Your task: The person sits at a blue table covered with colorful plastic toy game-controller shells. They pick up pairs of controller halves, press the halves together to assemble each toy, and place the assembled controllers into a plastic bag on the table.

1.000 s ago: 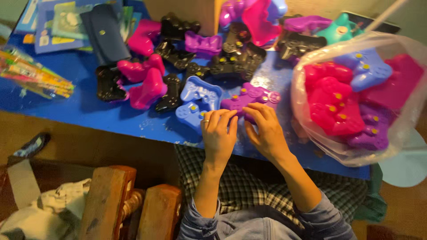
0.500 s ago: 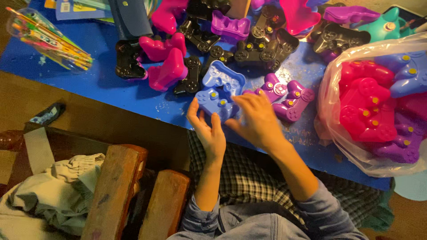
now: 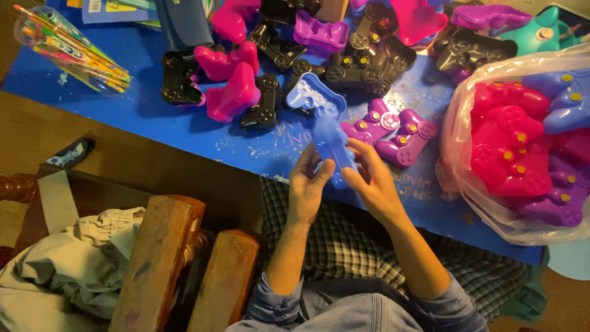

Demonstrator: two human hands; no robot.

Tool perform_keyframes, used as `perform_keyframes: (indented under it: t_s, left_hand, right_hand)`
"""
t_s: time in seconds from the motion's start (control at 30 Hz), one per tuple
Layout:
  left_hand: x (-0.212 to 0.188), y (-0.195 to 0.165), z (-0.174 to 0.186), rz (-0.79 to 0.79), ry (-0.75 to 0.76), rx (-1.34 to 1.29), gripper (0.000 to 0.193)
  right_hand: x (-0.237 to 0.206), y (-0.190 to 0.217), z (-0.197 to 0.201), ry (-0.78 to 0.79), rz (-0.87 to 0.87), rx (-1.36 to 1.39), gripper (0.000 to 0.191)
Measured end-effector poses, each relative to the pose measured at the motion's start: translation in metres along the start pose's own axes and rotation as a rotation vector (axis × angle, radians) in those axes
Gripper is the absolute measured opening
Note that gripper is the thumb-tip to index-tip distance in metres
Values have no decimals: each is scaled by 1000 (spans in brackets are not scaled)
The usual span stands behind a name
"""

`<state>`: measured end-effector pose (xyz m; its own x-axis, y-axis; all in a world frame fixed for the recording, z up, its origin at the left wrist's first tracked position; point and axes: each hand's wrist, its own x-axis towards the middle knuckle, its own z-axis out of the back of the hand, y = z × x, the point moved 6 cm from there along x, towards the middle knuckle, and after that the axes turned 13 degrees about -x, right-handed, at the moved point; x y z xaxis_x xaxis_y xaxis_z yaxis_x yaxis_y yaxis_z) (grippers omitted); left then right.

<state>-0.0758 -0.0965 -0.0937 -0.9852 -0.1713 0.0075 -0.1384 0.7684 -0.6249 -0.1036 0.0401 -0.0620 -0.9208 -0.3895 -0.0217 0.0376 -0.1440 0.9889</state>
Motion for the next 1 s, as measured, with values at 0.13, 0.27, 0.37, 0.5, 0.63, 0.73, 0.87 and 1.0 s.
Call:
perform_keyframes:
  t_s: [0.13,0.27,0.37,0.5,0.63,0.73,0.87,1.0]
  left_hand:
    - [-8,3,-20,91,9,67,70]
    - [-16,4,-37,91,111,125,66]
    - [-17,10,-43,159,118,85,67]
    - [-17,15,-47,207,134,83,69]
    - [-19,20,-47,236,138,92,70]
    - [-18,23,-43,270,146,105,72]
    - [-14,13,-32,227,208,145,63]
    - [-12,12,-24,169,240,10,57]
  right_hand:
    - [-19,-12,18,-40,-153,25,57]
    - [-36,-6,34,4,-74,34,54]
    - [-41,-9,41,7,-81,123,54]
    - [-47,-22,46,1,-116,244,54]
    - [-52,-41,48,-5,-152,331,51]
    - [-52,-49,50,20,-165,375,53]
    - [-54,-38,59,73,-59,419,57]
    - [-59,-24,68,102,-34,446,57]
